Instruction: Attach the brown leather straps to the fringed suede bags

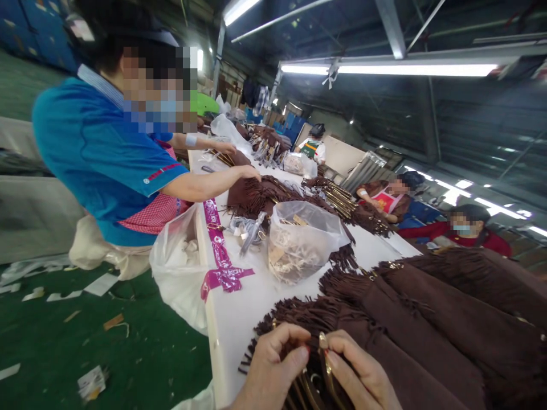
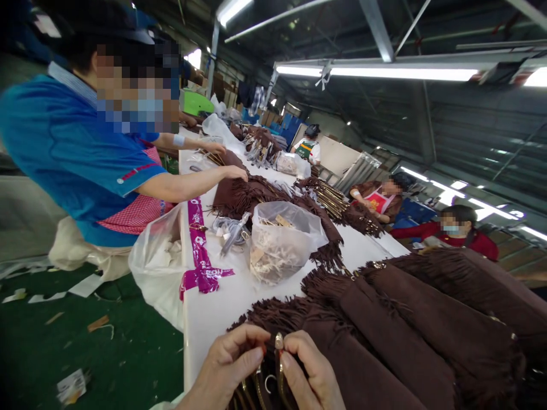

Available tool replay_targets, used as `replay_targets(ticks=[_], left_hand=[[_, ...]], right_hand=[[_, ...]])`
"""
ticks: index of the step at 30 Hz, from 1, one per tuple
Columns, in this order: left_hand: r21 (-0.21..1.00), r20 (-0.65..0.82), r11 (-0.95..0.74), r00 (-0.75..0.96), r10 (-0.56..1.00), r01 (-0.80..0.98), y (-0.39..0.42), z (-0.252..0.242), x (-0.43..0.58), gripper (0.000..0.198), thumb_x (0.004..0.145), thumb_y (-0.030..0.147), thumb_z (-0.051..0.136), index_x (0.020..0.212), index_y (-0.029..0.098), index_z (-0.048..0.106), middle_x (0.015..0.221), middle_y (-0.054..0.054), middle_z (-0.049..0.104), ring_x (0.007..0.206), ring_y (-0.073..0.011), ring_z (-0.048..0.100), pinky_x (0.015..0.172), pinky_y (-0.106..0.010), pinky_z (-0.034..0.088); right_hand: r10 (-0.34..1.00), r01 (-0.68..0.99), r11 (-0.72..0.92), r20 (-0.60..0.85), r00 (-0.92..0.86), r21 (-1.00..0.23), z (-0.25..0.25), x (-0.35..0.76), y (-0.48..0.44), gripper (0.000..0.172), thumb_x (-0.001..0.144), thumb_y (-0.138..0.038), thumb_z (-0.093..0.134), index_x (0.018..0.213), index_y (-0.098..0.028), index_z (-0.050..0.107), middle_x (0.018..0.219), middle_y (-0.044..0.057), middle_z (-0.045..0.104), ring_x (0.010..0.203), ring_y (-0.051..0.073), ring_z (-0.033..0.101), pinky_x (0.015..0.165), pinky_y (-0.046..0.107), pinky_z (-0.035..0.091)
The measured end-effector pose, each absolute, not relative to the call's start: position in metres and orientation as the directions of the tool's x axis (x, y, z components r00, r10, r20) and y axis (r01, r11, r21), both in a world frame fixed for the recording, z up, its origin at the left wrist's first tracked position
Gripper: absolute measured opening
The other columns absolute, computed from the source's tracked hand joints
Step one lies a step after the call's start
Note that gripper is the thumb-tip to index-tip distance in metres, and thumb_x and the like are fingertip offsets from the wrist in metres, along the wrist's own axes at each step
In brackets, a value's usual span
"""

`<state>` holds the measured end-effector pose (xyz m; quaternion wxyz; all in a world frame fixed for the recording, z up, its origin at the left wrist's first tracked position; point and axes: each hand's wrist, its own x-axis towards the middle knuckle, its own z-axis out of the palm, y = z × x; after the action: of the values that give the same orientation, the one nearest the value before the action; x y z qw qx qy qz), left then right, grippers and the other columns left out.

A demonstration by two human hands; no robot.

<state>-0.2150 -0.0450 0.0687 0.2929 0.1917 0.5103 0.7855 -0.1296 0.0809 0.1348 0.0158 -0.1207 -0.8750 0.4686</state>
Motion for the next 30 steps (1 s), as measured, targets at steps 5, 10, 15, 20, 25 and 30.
replay_targets(ticks=[5,10,15,20,25,30], left_hand=[[0.941,0.074,-0.303,-0.78,0.621,-0.151,-0.047,0.073,-0.216,0.023,0.071,0.03,0.06,0.089,0.018,0.067,0.076,-0.002,0.059,0.069,-0.0137,0.051,0.065,-0.025,0.041],[0.952,0.182,-0.306,-0.766,0.617,-0.02,-0.044,0.083,-0.223,0.013,0.072,0.026,0.061,0.079,0.019,0.07,0.071,-0.001,0.058,0.066,-0.0125,0.053,0.062,-0.022,0.041],[0.849,0.526,-0.288,-0.646,0.553,0.444,-0.045,0.083,-0.233,0.016,0.081,0.022,0.055,0.074,0.015,0.068,0.066,-0.004,0.062,0.064,-0.013,0.056,0.06,-0.023,0.042],[0.435,0.834,-0.206,-0.305,0.46,0.877,-0.047,0.084,-0.242,0.021,0.087,0.013,0.041,0.079,0.014,0.061,0.068,-0.005,0.061,0.063,-0.0125,0.051,0.06,-0.025,0.039],[0.292,0.871,-0.136,-0.204,0.447,0.947,-0.045,0.078,-0.243,0.021,0.085,0.009,0.034,0.079,0.012,0.054,0.07,-0.006,0.056,0.066,-0.0146,0.045,0.062,-0.028,0.038],[0.408,0.831,-0.157,-0.294,0.473,0.9,-0.048,0.071,-0.233,0.015,0.086,0.01,0.035,0.08,0.015,0.048,0.072,-0.004,0.053,0.067,-0.0138,0.044,0.062,-0.026,0.038]], right_hand=[[0.206,0.132,0.599,-0.007,-0.978,-0.79,0.131,-0.129,0.08,0.024,0.089,-0.038,0.036,0.082,-0.023,0.053,0.081,0.002,0.053,0.079,0.014,0.054,0.074,0.022,0.047],[0.173,0.042,0.658,0.097,-0.98,-0.751,0.126,-0.128,0.077,0.02,0.089,-0.032,0.038,0.085,-0.023,0.056,0.083,0.002,0.055,0.081,0.014,0.055,0.077,0.023,0.046],[0.14,-0.005,0.669,0.132,-0.981,-0.743,0.123,-0.129,0.075,0.019,0.089,-0.028,0.039,0.087,-0.023,0.057,0.085,0.001,0.055,0.08,0.013,0.054,0.076,0.022,0.044],[0.157,0.011,0.636,0.115,-0.981,-0.772,0.124,-0.131,0.074,0.02,0.089,-0.028,0.039,0.083,-0.022,0.057,0.081,0.001,0.055,0.077,0.013,0.053,0.072,0.023,0.044],[0.18,0.034,0.635,0.105,-0.978,-0.772,0.125,-0.132,0.072,0.021,0.089,-0.03,0.038,0.078,-0.021,0.054,0.079,0.0,0.055,0.076,0.013,0.052,0.072,0.023,0.043],[0.18,0.036,0.624,0.098,-0.979,-0.78,0.124,-0.133,0.073,0.021,0.089,-0.031,0.038,0.077,-0.021,0.051,0.077,0.0,0.053,0.074,0.013,0.051,0.07,0.024,0.042]])
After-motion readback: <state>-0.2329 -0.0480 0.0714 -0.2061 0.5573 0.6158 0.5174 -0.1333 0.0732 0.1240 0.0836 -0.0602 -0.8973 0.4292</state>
